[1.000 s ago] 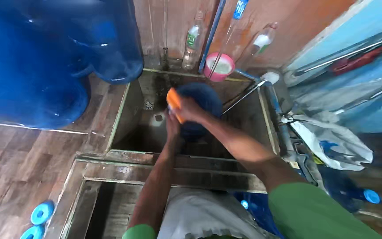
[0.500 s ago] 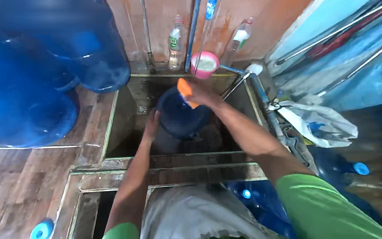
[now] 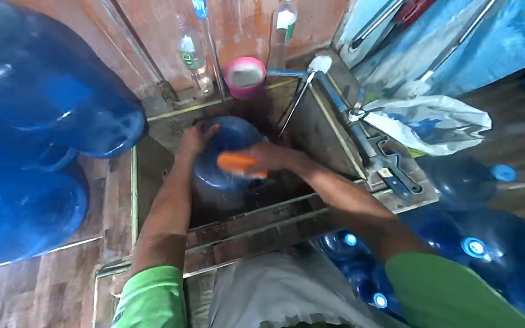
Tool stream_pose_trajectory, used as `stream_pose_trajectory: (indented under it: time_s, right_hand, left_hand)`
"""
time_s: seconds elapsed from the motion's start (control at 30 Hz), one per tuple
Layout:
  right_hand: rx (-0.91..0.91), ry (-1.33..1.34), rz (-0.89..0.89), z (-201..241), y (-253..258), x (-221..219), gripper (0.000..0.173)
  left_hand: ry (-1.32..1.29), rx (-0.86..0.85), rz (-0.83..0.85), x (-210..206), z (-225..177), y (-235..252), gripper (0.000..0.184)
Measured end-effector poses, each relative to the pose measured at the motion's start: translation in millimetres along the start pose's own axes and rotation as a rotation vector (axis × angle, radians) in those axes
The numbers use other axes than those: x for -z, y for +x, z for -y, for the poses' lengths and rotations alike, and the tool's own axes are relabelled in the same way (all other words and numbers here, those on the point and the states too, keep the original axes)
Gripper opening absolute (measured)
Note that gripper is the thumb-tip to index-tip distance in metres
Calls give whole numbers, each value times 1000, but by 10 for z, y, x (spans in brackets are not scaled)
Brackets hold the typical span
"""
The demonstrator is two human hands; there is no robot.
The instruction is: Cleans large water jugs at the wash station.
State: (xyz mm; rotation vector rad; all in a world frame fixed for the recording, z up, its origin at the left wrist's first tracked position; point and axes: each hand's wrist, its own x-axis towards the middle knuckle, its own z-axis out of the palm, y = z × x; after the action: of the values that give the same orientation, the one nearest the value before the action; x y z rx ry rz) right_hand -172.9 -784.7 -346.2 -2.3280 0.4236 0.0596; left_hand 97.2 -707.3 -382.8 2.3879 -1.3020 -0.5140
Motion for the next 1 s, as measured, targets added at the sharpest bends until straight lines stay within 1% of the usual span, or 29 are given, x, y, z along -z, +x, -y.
stream_pose_trajectory:
  time_s: [0.07,0.1,0.13,0.17,0.2,0.27,0.33,0.37,0.4,0.43,0.47,0.5,0.53,0.6,0.63,0.67,0.7,0.73,0.77,0.8,0.83,0.87,0.9,0.93,0.97,1.0]
  right_hand:
    - [-115,380,-232,-552,-73,-42,68]
    - [-180,550,-350,-755,-117,-251,73]
    - [-236,680,-436,-872,-158,-526,79]
    - [-262,757,-479,-909,-178,-743,84]
    - [-270,812,-481,-900,-175,-848,88]
    - [-272,799,-466,-807,-166,-756,93]
    - [-229,741,-525,-737,-70,-560,92]
    - [-202,638,-546,-647,-53,-500,91]
    - [-178,491,-526,-482,-99,-478,88]
    - [-167,336,-457,-300,-195,-498,84]
    - [-153,222,-340,-192,-266,-512,83]
    - [-122,167,-247,-183,-281,-484,81]
    - [-107,171,-213,-242,-264,-407,79]
    - [-149,312,-316,-447,-175,-297,79]
    - [-196,410,-360,-474,-122,-363,82]
    - [-246,493,-388,-432,-64,-546,86]
    - [-266,574,-383,-379,-4,-796,88]
    - [-256,655,-360,-359,42,-1015,89]
    - [-247,724,-365,-386,62,-1143,87]
    - [-258,783,-409,-446,57,-1144,85]
    - [-269,830,-478,-520,43,-1027,85]
    - [-275,837,-551,-585,30,-842,85]
    - [-279,772,-590,-608,-2,-656,84]
    - [-262,648,-577,-563,-57,-515,82]
    - [-237,480,-492,-427,-145,-405,79]
    - [-202,296,-360,-262,-236,-328,75]
  left_hand:
    - [-33,133,-51,-21,232,-15,81]
    - [-42,195,-78,-41,322,-46,85]
    - [-51,240,-99,-48,372,-64,87]
    - [-73,270,-111,-31,379,-75,86]
    - [-91,290,-117,-15,378,-87,85]
    - [-84,307,-96,-16,383,-135,85]
    - [-49,289,-79,-45,381,-140,86]
    - [-38,278,-81,-49,376,-115,86]
    - [-34,271,-79,-39,378,-91,87]
    - [-36,262,-76,-27,398,-82,86]
    - [-43,254,-74,-14,427,-74,85]
    - [-49,250,-72,2,450,-63,84]
    - [-55,261,-68,3,470,-63,84]
    - [-87,353,-44,-15,469,-75,88]
    - [-107,427,-25,-18,432,-81,90]
    - [-91,482,-11,-16,361,-75,91]
    - [-30,483,6,-8,248,-67,86]
    - [62,404,33,-15,113,-87,79]
    - [154,245,55,-48,-25,-145,69]
    - [236,15,61,-117,-118,-184,60]
    - [266,-212,42,-210,-167,-175,58]
    - [272,-405,37,-303,-187,-119,58]
    - [275,-521,-2,-380,-211,-42,57]
    - [266,-549,-76,-433,-236,49,54]
    - [272,-473,-148,-439,-293,139,52]
    - [296,-343,-171,-405,-378,222,52]
